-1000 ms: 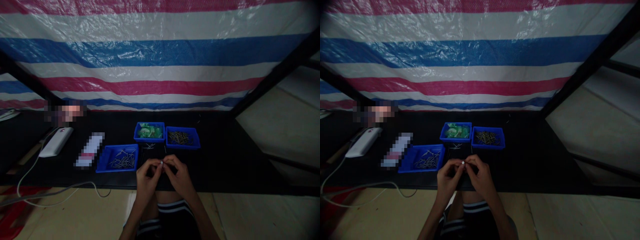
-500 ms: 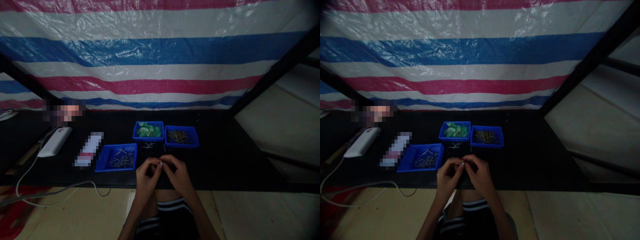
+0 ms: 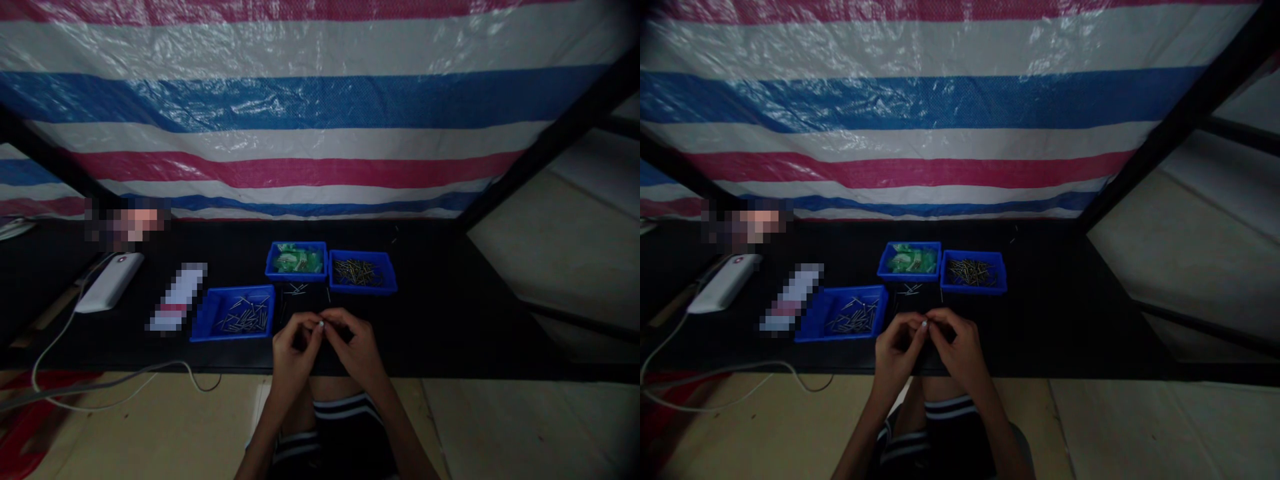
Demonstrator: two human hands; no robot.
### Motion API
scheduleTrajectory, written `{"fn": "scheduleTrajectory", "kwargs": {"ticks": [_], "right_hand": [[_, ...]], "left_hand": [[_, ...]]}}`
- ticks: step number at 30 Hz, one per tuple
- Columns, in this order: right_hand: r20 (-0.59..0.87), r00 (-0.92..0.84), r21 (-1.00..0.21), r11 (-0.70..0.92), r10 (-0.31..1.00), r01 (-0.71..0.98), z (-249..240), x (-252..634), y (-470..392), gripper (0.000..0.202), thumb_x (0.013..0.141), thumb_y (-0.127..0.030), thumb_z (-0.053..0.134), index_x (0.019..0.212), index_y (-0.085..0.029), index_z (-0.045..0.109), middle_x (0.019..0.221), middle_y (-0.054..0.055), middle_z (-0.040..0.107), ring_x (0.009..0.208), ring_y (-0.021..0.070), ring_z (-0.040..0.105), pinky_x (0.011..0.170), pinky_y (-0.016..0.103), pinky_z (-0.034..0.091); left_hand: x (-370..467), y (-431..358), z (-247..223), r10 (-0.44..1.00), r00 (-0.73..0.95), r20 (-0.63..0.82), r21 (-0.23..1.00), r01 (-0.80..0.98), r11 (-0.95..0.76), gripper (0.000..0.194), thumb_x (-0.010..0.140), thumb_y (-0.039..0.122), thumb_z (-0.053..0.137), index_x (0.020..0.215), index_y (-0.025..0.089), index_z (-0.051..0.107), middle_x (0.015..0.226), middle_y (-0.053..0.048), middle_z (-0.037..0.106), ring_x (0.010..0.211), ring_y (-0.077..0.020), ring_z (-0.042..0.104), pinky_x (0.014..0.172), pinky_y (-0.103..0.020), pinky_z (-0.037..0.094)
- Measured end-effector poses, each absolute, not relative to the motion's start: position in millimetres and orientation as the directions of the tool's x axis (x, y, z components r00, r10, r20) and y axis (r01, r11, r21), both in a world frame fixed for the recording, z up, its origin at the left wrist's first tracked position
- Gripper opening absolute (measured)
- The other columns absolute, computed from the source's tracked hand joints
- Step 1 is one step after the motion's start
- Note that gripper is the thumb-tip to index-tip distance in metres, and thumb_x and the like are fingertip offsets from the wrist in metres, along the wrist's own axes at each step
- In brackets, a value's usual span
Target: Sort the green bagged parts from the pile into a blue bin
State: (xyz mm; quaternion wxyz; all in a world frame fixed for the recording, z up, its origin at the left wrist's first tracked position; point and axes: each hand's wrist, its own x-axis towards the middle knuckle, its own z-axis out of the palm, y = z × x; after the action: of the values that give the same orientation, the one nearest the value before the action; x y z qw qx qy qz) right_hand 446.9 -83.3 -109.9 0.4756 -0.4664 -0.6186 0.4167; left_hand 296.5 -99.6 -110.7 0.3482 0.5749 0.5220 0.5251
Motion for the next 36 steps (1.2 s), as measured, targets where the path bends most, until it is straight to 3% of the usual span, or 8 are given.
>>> {"fn": "scheduleTrajectory", "kwargs": {"ticks": [16, 36], "right_hand": [[0.179, -0.096, -0.964, 0.194, 0.979, 0.18, -110.8, 445.0, -81.3, 0.007, 0.095, -0.025, 0.067, 0.099, -0.022, 0.071, 0.087, 0.001, 0.077, 0.077, 0.0151, 0.072, 0.071, 0.025, 0.056], [0.229, -0.088, -0.95, 0.242, 0.969, 0.197, -101.2, 445.0, -84.6, 0.01, 0.096, -0.029, 0.067, 0.098, -0.021, 0.074, 0.085, 0.002, 0.077, 0.077, 0.0165, 0.072, 0.073, 0.027, 0.057]], "left_hand": [[297.2, -97.6, -108.0, 0.973, -0.083, 0.214, 0.945, 0.271, -0.184, 0.014, 0.098, 0.032, 0.067, 0.101, 0.019, 0.072, 0.074, 0.001, 0.068, 0.061, -0.01, 0.06, 0.059, -0.019, 0.047], [298.3, -98.1, -105.5, 0.967, -0.119, 0.224, 0.962, 0.186, -0.2, 0.017, 0.097, 0.035, 0.068, 0.099, 0.018, 0.07, 0.072, 0.001, 0.066, 0.062, -0.0114, 0.06, 0.06, -0.02, 0.047]]}}
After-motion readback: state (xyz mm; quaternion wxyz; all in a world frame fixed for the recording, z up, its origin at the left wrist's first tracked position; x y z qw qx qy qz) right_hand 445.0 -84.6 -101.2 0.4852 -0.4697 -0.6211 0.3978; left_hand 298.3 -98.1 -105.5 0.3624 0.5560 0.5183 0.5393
